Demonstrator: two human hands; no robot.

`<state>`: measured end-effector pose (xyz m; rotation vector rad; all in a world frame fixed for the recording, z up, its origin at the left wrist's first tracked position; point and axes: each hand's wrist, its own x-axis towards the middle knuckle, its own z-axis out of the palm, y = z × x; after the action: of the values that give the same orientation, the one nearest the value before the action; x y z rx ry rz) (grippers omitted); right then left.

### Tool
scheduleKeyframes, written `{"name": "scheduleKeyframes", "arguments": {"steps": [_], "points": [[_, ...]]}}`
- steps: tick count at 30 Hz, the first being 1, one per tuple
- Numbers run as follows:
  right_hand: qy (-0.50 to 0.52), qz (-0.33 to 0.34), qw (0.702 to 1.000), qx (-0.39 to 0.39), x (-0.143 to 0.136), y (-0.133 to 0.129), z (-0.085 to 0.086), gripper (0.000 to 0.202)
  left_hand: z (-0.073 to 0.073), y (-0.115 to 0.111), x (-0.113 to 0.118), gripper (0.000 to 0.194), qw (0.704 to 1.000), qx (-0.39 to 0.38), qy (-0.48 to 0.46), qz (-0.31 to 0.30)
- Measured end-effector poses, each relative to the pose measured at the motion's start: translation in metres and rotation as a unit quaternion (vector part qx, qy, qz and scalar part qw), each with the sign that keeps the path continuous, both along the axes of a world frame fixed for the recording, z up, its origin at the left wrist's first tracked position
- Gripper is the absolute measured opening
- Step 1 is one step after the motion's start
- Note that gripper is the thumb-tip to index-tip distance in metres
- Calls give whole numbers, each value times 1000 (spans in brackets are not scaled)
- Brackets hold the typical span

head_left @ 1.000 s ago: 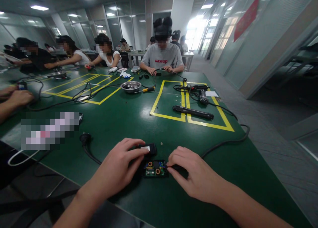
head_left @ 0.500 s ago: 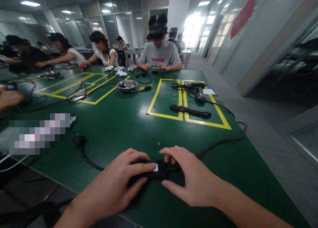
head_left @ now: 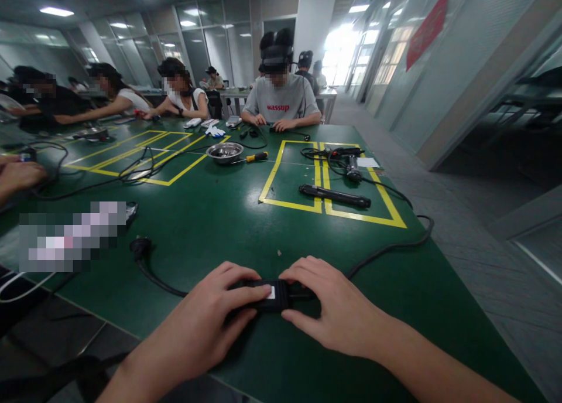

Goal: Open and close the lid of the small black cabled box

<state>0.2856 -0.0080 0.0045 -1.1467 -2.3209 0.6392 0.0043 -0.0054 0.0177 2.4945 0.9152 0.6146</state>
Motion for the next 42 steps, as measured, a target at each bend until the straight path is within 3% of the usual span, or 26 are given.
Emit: {"name": "scheduleKeyframes", "arguments": {"steps": [4, 7, 9, 12, 15, 20, 26, 34, 38, 42], "points": [[-1, -6, 1000, -10, -1, 0, -1, 42, 4, 0, 1, 56, 1000, -11, -9, 1], [2, -29, 999, -28, -1, -2, -2, 60, 6, 5, -1, 48, 999, -25, -24, -3], [9, -50, 998, -37, 0, -3, -3, 65, 4, 12, -2, 39, 998, -7, -48, 29], [6, -53, 998, -26, -1, -2, -4, 44, -5, 24, -2, 33, 992, 39, -54, 109], [-8, -23, 1000, 8, -1, -1, -5, 22, -14, 31, -2, 33, 992, 45, -12, 119], [-11, -5, 1000, 27, -1, -1, -5, 20, -11, 16, -6, 28, 986, 83, -34, 143], [18, -11, 999, 26, 1, -1, -10, 20, -10, -8, -10, 21, 994, 20, -19, 110], [50, 13, 997, 63, 4, 0, -10, 15, -5, -6, -9, 28, 996, 15, -44, 77], [67, 17, 996, 60, 4, -1, -7, 14, -4, -6, -11, 14, 994, -7, -47, 94], [48, 18, 997, 59, 6, 0, -7, 17, -7, -5, -12, 17, 996, -8, -23, 81]]}}
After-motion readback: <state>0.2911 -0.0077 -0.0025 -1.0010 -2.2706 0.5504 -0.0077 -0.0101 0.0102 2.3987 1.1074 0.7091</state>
